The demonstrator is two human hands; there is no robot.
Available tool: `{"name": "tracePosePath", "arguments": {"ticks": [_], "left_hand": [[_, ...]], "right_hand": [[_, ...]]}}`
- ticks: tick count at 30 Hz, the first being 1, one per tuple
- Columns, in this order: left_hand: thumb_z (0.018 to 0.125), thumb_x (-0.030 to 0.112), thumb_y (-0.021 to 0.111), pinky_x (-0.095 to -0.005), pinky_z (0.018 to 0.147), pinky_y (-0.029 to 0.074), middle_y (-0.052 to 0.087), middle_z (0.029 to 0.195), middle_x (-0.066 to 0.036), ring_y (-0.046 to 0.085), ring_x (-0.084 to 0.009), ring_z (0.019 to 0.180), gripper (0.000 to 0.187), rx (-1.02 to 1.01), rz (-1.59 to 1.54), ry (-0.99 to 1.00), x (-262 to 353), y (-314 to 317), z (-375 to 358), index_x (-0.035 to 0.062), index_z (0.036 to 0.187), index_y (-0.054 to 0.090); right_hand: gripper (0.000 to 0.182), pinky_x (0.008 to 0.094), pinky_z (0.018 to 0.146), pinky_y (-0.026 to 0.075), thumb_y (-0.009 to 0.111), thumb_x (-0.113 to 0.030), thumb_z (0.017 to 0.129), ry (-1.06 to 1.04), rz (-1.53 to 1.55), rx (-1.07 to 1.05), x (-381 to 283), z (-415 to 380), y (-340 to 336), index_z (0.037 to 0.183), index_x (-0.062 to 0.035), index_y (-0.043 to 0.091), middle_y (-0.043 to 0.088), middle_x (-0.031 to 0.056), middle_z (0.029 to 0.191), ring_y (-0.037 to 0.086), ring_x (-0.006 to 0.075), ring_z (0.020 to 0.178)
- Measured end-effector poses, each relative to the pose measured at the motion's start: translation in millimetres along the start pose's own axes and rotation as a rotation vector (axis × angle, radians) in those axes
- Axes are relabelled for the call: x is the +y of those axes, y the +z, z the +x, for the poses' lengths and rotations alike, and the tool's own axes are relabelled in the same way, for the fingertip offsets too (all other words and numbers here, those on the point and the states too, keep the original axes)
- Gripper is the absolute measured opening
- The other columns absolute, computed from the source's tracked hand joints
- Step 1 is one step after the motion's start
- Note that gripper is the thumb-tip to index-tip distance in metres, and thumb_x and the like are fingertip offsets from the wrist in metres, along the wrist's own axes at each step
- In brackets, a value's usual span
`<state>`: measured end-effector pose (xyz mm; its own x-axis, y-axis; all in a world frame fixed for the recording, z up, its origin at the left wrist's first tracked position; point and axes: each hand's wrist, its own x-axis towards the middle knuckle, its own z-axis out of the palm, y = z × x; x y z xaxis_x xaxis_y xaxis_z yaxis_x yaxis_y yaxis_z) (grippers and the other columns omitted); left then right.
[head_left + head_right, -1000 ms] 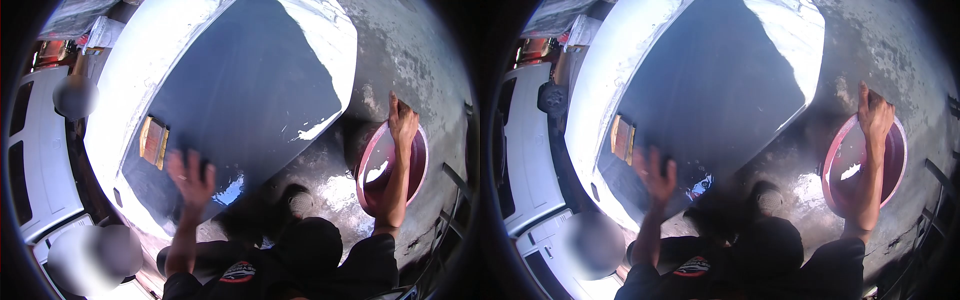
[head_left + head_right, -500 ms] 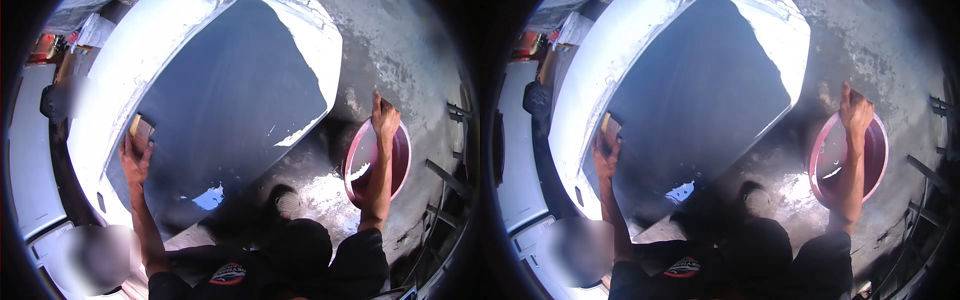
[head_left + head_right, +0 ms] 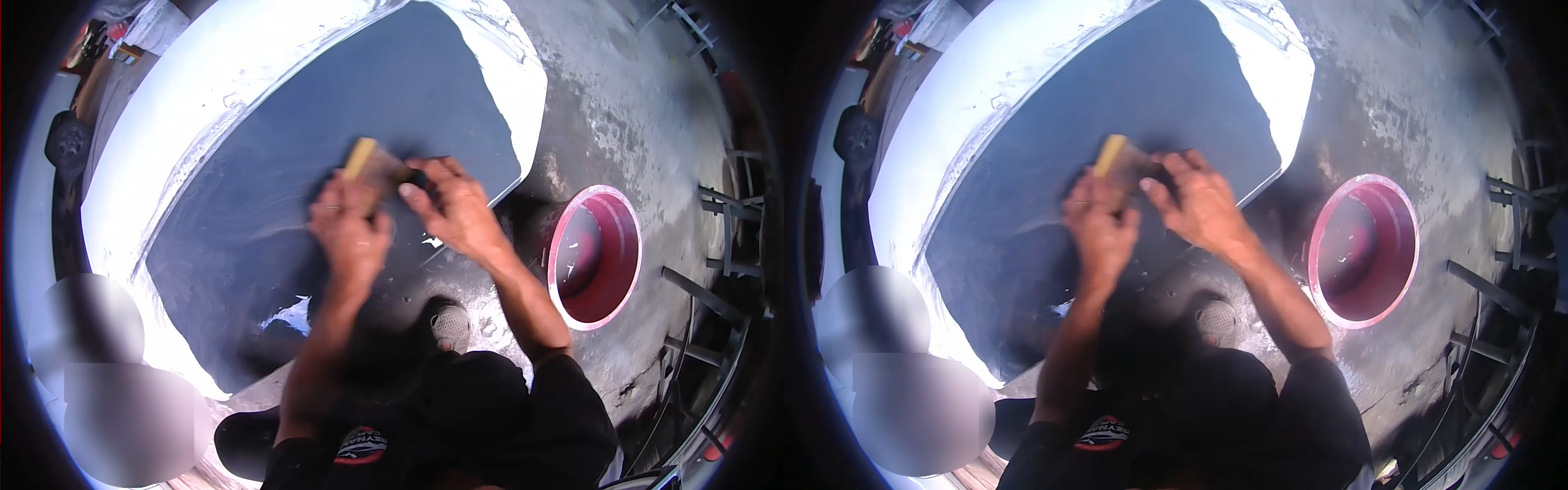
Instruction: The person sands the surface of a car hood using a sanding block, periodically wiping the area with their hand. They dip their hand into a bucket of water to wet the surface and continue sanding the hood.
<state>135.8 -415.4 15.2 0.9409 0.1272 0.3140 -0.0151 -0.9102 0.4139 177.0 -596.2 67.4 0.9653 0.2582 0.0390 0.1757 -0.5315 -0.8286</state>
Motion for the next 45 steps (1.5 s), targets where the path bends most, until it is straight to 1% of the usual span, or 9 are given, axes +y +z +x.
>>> {"name": "tracePosePath", "arguments": {"ticks": [8,11,15,25,31,35,36,41,45], "left_hand": [[0.071,0.006,0.081,-0.0500,0.102,0.046,0.049,0.137,-0.031,0.054,-0.0471,0.117,0.095,-0.079,-0.366,0.047,47,-2,-23,-0.0092,0.149,0.028],[0.086,0.009,0.069,-0.0460,0.106,0.045,0.049,0.138,-0.034,0.053,-0.0447,0.125,0.078,-0.203,-0.498,0.249,16,-9,-37,-0.0116,0.149,0.027],[0.092,0.041,0.066,-0.0549,0.118,0.028,0.043,0.149,-0.025,0.038,-0.0383,0.142,0.077,-0.374,0.055,0.617,-61,-56,-20,-0.0002,0.150,0.036],[0.098,0.060,0.048,-0.0544,0.123,0.011,0.025,0.163,-0.020,0.018,-0.0349,0.153,0.083,-0.110,0.462,-0.043,-270,-160,14,0.0059,0.157,0.028],[0.100,0.061,0.036,-0.0530,0.124,0.009,0.027,0.163,-0.018,0.018,-0.0320,0.153,0.079,-0.039,0.618,-0.508,-313,-177,16,0.0082,0.158,0.027],[0.105,0.045,0.038,-0.0532,0.124,0.011,0.033,0.162,-0.010,0.023,-0.0301,0.152,0.062,-0.027,0.596,-0.319,-309,-177,13,0.0123,0.157,0.034],[0.104,0.035,0.043,-0.0532,0.123,0.015,0.038,0.160,-0.007,0.030,-0.0298,0.150,0.054,0.037,0.550,-0.219,-308,-175,11,0.0127,0.153,0.042],[0.099,0.027,0.057,-0.0518,0.120,0.024,0.045,0.155,-0.009,0.039,-0.0315,0.145,0.048,0.068,0.374,-0.061,-302,-188,-2,0.0101,0.143,0.055],[0.092,0.034,0.067,-0.0527,0.120,0.023,0.046,0.153,-0.014,0.040,-0.0313,0.144,0.060,0.007,0.251,-0.003,-312,-206,-26,0.0099,0.145,0.053]], "right_hand": [[0.046,0.0498,0.100,0.047,0.067,-0.033,0.092,0.107,-0.007,0.215,5,-6,37,0.129,-0.0067,0.060,0.044,0.0317,0.142,0.053,0.0489,0.123],[0.046,0.0509,0.100,0.047,0.069,-0.035,0.091,0.079,-0.022,0.217,9,-3,47,0.128,-0.0078,0.062,0.046,0.0326,0.140,0.053,0.0496,0.123],[0.056,0.0541,0.099,0.045,0.071,-0.046,0.088,0.003,-0.220,0.252,-12,-4,64,0.130,-0.0103,0.061,0.051,0.0332,0.136,0.052,0.0495,0.122],[0.052,0.0501,0.101,0.044,0.067,-0.009,0.090,-0.378,-0.643,0.296,39,-3,71,0.140,-0.0114,0.057,0.054,0.0318,0.133,0.055,0.0462,0.118],[0.046,0.0535,0.099,0.045,0.059,-0.008,0.091,-0.216,-0.692,0.378,60,153,10,0.136,-0.0084,0.057,0.056,0.0274,0.132,0.056,0.0449,0.116],[0.039,0.0513,0.090,0.051,0.064,-0.018,0.088,0.126,-0.753,0.555,34,200,59,0.127,-0.0123,0.061,0.062,0.0245,0.114,0.061,0.0423,0.106],[0.068,0.0517,0.099,0.045,0.072,-0.022,0.081,0.107,-0.717,0.361,23,192,82,0.143,-0.0099,0.047,0.053,0.0248,0.132,0.051,0.0430,0.121],[0.054,0.0570,0.099,0.040,0.069,-0.009,0.077,-0.415,-0.557,0.232,-92,56,216,0.131,-0.0126,0.062,0.054,0.0247,0.132,0.053,0.0442,0.114],[0.028,0.0537,0.092,0.047,0.064,-0.009,0.087,-0.601,-0.750,0.392,-54,149,176,0.114,-0.0058,0.069,0.062,0.0246,0.117,0.059,0.0434,0.105]]}}
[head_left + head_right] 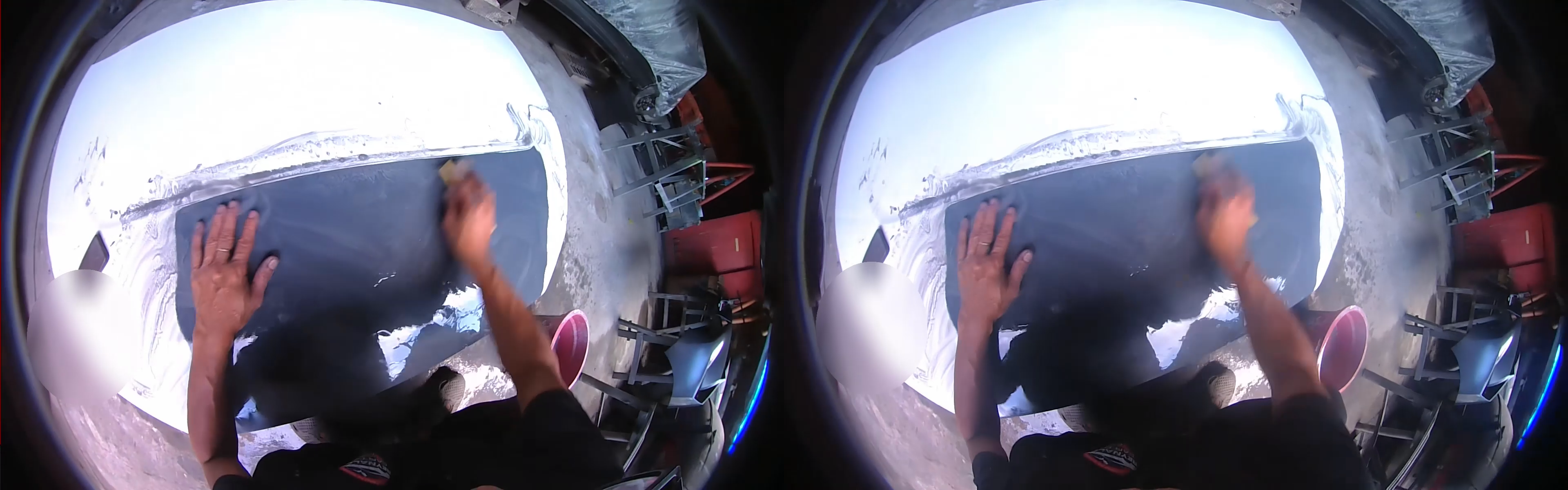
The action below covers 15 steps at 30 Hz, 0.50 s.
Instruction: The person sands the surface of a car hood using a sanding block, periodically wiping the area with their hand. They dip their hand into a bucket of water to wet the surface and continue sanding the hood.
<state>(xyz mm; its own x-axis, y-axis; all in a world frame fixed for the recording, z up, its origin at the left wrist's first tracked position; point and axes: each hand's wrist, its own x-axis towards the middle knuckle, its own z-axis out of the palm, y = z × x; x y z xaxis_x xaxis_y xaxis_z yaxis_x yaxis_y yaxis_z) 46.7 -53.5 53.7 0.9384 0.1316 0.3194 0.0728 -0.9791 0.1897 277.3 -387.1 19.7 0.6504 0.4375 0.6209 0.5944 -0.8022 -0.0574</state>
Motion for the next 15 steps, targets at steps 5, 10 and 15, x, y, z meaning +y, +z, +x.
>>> {"name": "tracePosePath", "arguments": {"ticks": [5,10,15], "left_hand": [[0.094,0.051,0.059,-0.0541,0.122,0.017,0.039,0.156,-0.020,0.035,-0.0337,0.147,0.075,0.092,0.240,-0.292,-63,-8,-10,0.0053,0.151,0.042],[0.098,0.045,0.055,-0.0540,0.122,0.019,0.042,0.154,-0.022,0.034,-0.0350,0.147,0.069,0.087,0.019,-0.038,-26,14,18,0.0002,0.148,0.042],[0.096,0.045,0.057,-0.0511,0.122,0.021,0.046,0.151,-0.020,0.038,-0.0344,0.144,0.064,0.132,-0.073,-0.021,30,41,52,0.0004,0.142,0.052]], "right_hand": [[0.041,0.0547,0.090,0.049,0.064,-0.012,0.085,0.588,-0.161,-0.180,13,69,23,0.127,-0.0111,0.062,0.067,0.0157,0.118,0.056,0.0418,0.112],[0.045,0.0495,0.104,0.043,0.068,-0.009,0.089,0.003,0.221,-0.168,-141,24,-5,0.134,-0.0106,0.060,0.063,0.0189,0.123,0.055,0.0403,0.116],[0.044,0.0437,0.105,0.044,0.064,-0.010,0.092,0.015,0.266,-0.236,-62,77,11,0.136,-0.0119,0.058,0.063,0.0163,0.128,0.055,0.0364,0.123]]}}
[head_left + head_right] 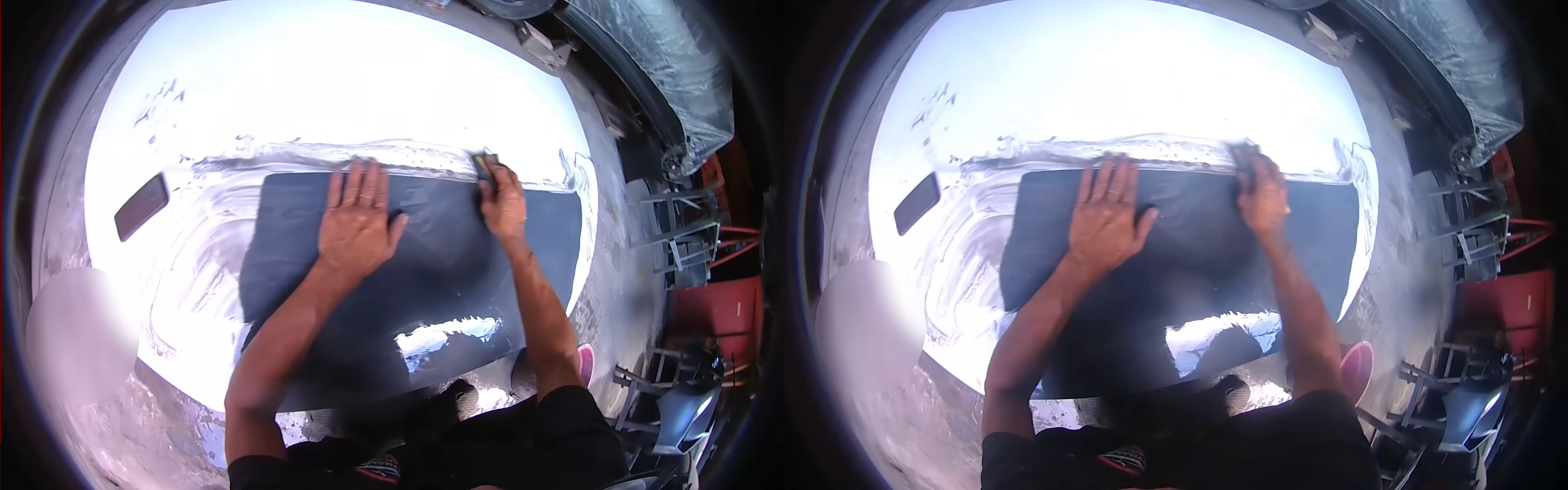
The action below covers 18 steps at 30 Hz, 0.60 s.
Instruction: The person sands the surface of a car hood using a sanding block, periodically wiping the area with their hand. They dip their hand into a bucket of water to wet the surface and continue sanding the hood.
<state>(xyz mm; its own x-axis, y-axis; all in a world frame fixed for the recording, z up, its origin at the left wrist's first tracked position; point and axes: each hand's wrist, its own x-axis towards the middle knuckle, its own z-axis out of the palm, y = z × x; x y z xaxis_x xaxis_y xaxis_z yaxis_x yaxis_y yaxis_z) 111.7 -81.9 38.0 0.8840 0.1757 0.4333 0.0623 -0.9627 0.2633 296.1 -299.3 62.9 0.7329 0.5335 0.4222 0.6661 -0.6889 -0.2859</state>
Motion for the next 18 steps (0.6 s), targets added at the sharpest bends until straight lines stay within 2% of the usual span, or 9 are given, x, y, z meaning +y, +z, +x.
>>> {"name": "tracePosePath", "arguments": {"ticks": [1,4,7,8,10,12,13,15,18], "left_hand": [[0.096,0.045,0.057,-0.0505,0.122,0.021,0.047,0.150,-0.019,0.038,-0.0337,0.144,0.063,0.022,-0.010,0.018,0,2,-2,0.0000,0.140,0.054],[0.097,0.044,0.057,-0.0508,0.122,0.022,0.048,0.149,-0.019,0.039,-0.0318,0.144,0.064,-0.033,-0.131,0.093,-22,-9,-11,-0.0014,0.142,0.051],[0.097,0.041,0.057,-0.0512,0.121,0.023,0.049,0.149,-0.018,0.040,-0.0295,0.144,0.064,-0.011,0.112,-0.139,-71,-38,-29,-0.0008,0.145,0.047],[0.097,0.041,0.057,-0.0511,0.122,0.022,0.049,0.150,-0.017,0.041,-0.0290,0.144,0.065,0.020,0.211,-0.215,-94,-48,-37,-0.0002,0.146,0.046],[0.098,0.039,0.057,-0.0514,0.121,0.023,0.046,0.152,-0.017,0.039,-0.0313,0.144,0.063,0.017,0.181,-0.209,-117,-69,-51,0.0007,0.146,0.046],[0.098,0.038,0.057,-0.0514,0.121,0.023,0.046,0.152,-0.017,0.039,-0.0321,0.145,0.062,-0.014,0.142,-0.193,-119,-72,-57,0.0013,0.147,0.046],[0.098,0.037,0.057,-0.0515,0.121,0.024,0.046,0.152,-0.017,0.039,-0.0326,0.145,0.059,0.004,0.148,-0.200,-118,-70,-57,0.0034,0.146,0.048],[0.098,0.036,0.057,-0.0515,0.121,0.024,0.045,0.153,-0.017,0.038,-0.0330,0.145,0.057,0.029,0.158,-0.208,-116,-72,-58,0.0055,0.145,0.050],[0.098,0.034,0.059,-0.0517,0.121,0.024,0.046,0.153,-0.015,0.039,-0.0328,0.144,0.050,0.043,0.130,-0.221,-112,-73,-62,0.0106,0.142,0.056]], "right_hand": [[0.044,0.0437,0.105,0.045,0.064,-0.011,0.092,0.075,-0.008,-0.029,7,2,0,0.136,-0.0105,0.058,0.063,0.0164,0.128,0.056,0.0364,0.122],[0.044,0.0453,0.104,0.045,0.063,-0.011,0.093,0.051,-0.094,0.039,13,-3,12,0.136,-0.0082,0.058,0.063,0.0182,0.129,0.056,0.0382,0.121],[0.049,0.0498,0.101,0.047,0.061,-0.009,0.093,0.167,-0.185,0.087,-12,-12,15,0.141,-0.0102,0.054,0.058,0.0254,0.131,0.055,0.0447,0.120],[0.047,0.0472,0.104,0.045,0.063,-0.012,0.093,0.183,-0.227,0.100,-17,-14,24,0.139,-0.0093,0.057,0.062,0.0200,0.130,0.056,0.0414,0.120],[0.049,0.0463,0.105,0.044,0.064,-0.012,0.091,-0.045,-0.033,0.002,-77,-21,13,0.140,-0.0117,0.058,0.063,0.0197,0.129,0.057,0.0410,0.119],[0.048,0.0429,0.107,0.042,0.066,-0.012,0.091,-0.345,0.090,-0.045,-97,-49,50,0.138,-0.0187,0.061,0.059,0.0122,0.139,0.059,0.0346,0.121],[0.048,0.0429,0.107,0.042,0.066,-0.012,0.091,-0.341,0.090,-0.050,-109,-39,49,0.138,-0.0187,0.061,0.059,0.0122,0.139,0.059,0.0346,0.121],[0.048,0.0490,0.105,0.042,0.068,-0.011,0.087,-0.518,0.185,-0.195,-135,8,44,0.134,-0.0184,0.063,0.059,0.0132,0.138,0.058,0.0358,0.122],[0.052,0.0501,0.105,0.042,0.071,-0.013,0.086,-0.377,0.175,-0.193,-139,43,63,0.136,-0.0216,0.062,0.057,0.0122,0.142,0.056,0.0352,0.126]]}}
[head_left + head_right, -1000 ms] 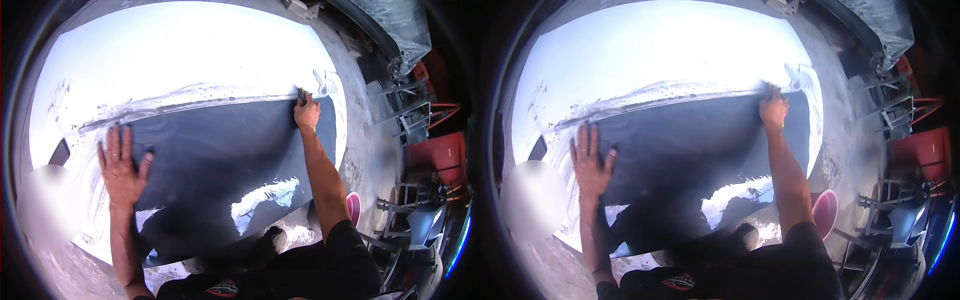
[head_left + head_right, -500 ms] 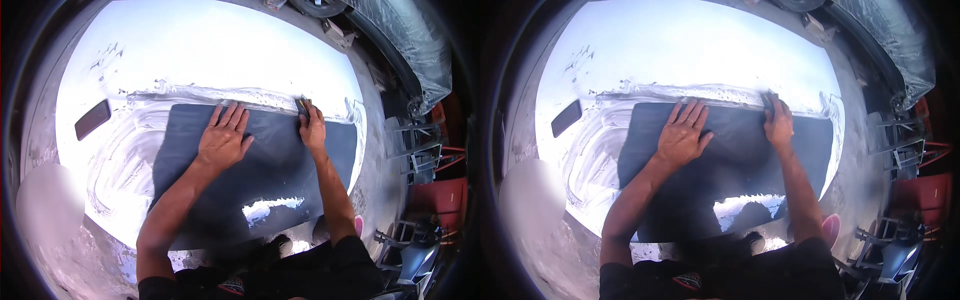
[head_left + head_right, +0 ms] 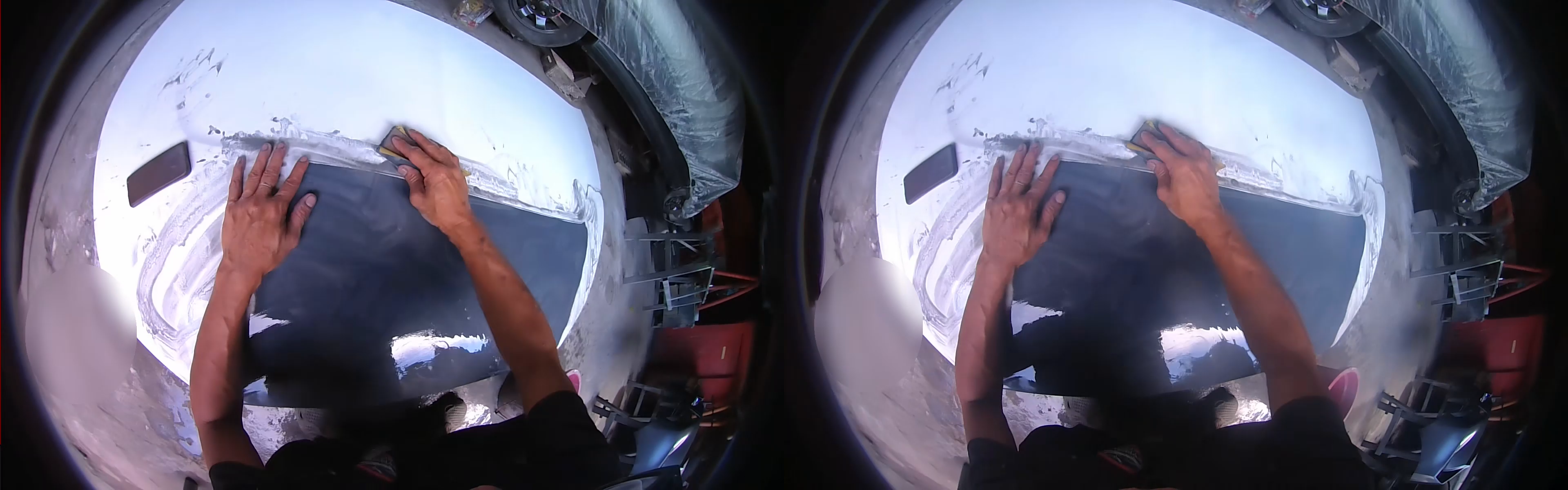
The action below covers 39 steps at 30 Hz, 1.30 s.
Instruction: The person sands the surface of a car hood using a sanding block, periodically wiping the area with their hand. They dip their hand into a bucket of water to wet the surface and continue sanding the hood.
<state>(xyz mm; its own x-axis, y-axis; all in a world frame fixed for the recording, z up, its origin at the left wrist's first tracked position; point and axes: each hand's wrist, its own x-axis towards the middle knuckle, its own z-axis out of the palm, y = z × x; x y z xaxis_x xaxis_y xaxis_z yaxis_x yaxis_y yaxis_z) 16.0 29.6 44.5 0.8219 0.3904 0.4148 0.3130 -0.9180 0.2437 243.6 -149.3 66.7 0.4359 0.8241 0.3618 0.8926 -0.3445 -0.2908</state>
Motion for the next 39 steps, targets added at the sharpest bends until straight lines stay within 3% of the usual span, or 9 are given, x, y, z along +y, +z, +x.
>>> {"name": "tracePosePath", "arguments": {"ticks": [4,8,15,19,25,27,30,34,39], "left_hand": [[0.097,0.033,0.061,-0.0525,0.120,0.025,0.046,0.152,-0.015,0.040,-0.0343,0.143,0.047,0.019,-0.019,-0.006,-2,-2,3,0.0140,0.140,0.059],[0.097,0.034,0.061,-0.0528,0.119,0.026,0.047,0.151,-0.016,0.040,-0.0350,0.143,0.049,0.035,-0.007,-0.007,0,1,0,0.0130,0.141,0.057],[0.095,0.043,0.062,-0.0512,0.121,0.023,0.051,0.148,-0.018,0.041,-0.0333,0.143,0.058,0.080,0.032,-0.054,3,1,0,0.0041,0.138,0.058],[0.096,0.045,0.060,-0.0527,0.121,0.021,0.045,0.152,-0.018,0.038,-0.0349,0.144,0.066,0.054,0.082,-0.087,0,5,-3,0.0004,0.144,0.050],[0.096,0.048,0.058,-0.0521,0.122,0.020,0.047,0.151,-0.018,0.037,-0.0340,0.145,0.068,0.028,0.093,-0.082,3,3,9,0.0014,0.144,0.049],[0.098,0.046,0.056,-0.0522,0.122,0.020,0.049,0.149,-0.018,0.037,-0.0332,0.145,0.063,0.019,0.030,0.013,5,14,19,0.0029,0.143,0.052],[0.101,0.041,0.051,-0.0506,0.121,0.024,0.054,0.143,-0.020,0.043,-0.0329,0.141,0.055,-0.013,-0.146,0.261,53,44,36,0.0004,0.138,0.055],[0.100,0.035,0.053,-0.0439,0.120,0.029,0.056,0.139,-0.024,0.048,-0.0325,0.137,0.053,0.045,-0.226,0.253,144,91,59,-0.0083,0.131,0.058],[0.097,0.028,0.057,-0.0434,0.119,0.031,0.058,0.139,-0.021,0.049,-0.0310,0.137,0.047,0.051,-0.289,0.332,156,92,56,-0.0061,0.129,0.061]], "right_hand": [[0.048,0.0491,0.103,0.045,0.072,-0.013,0.085,-0.232,0.044,-0.103,-29,-49,-9,0.132,-0.0216,0.064,0.058,0.0133,0.141,0.057,0.0373,0.124],[0.042,0.0478,0.107,0.044,0.064,-0.009,0.091,-0.045,0.048,-0.014,-15,-3,-9,0.132,-0.0184,0.065,0.057,0.0131,0.142,0.058,0.0352,0.125],[0.044,0.0444,0.107,0.044,0.066,-0.008,0.090,-0.208,0.032,-0.016,-33,-29,-8,0.132,-0.0193,0.065,0.058,0.0137,0.140,0.059,0.0369,0.122],[0.043,0.0447,0.105,0.045,0.066,-0.009,0.090,-0.082,0.055,0.044,-32,4,6,0.131,-0.0175,0.065,0.060,0.0152,0.137,0.060,0.0360,0.120],[0.043,0.0452,0.104,0.045,0.064,-0.003,0.091,-0.164,0.101,-0.044,-3,-99,-28,0.132,-0.0172,0.064,0.056,0.0123,0.141,0.055,0.0373,0.124],[0.047,0.0470,0.102,0.045,0.067,-0.006,0.089,0.185,-0.142,0.045,33,-114,-48,0.134,-0.0144,0.061,0.057,0.0160,0.139,0.059,0.0386,0.116],[0.047,0.0486,0.102,0.045,0.066,-0.009,0.090,0.264,-0.192,0.166,60,-128,-50,0.137,-0.0154,0.058,0.054,0.0165,0.141,0.057,0.0387,0.119],[0.046,0.0444,0.107,0.041,0.065,-0.015,0.093,0.362,-0.246,0.143,60,-127,-46,0.138,-0.0178,0.056,0.053,0.0131,0.143,0.053,0.0360,0.128],[0.049,0.0442,0.108,0.040,0.068,-0.024,0.093,0.382,-0.222,0.156,56,-123,-51,0.139,-0.0188,0.055,0.054,0.0131,0.143,0.054,0.0357,0.127]]}}
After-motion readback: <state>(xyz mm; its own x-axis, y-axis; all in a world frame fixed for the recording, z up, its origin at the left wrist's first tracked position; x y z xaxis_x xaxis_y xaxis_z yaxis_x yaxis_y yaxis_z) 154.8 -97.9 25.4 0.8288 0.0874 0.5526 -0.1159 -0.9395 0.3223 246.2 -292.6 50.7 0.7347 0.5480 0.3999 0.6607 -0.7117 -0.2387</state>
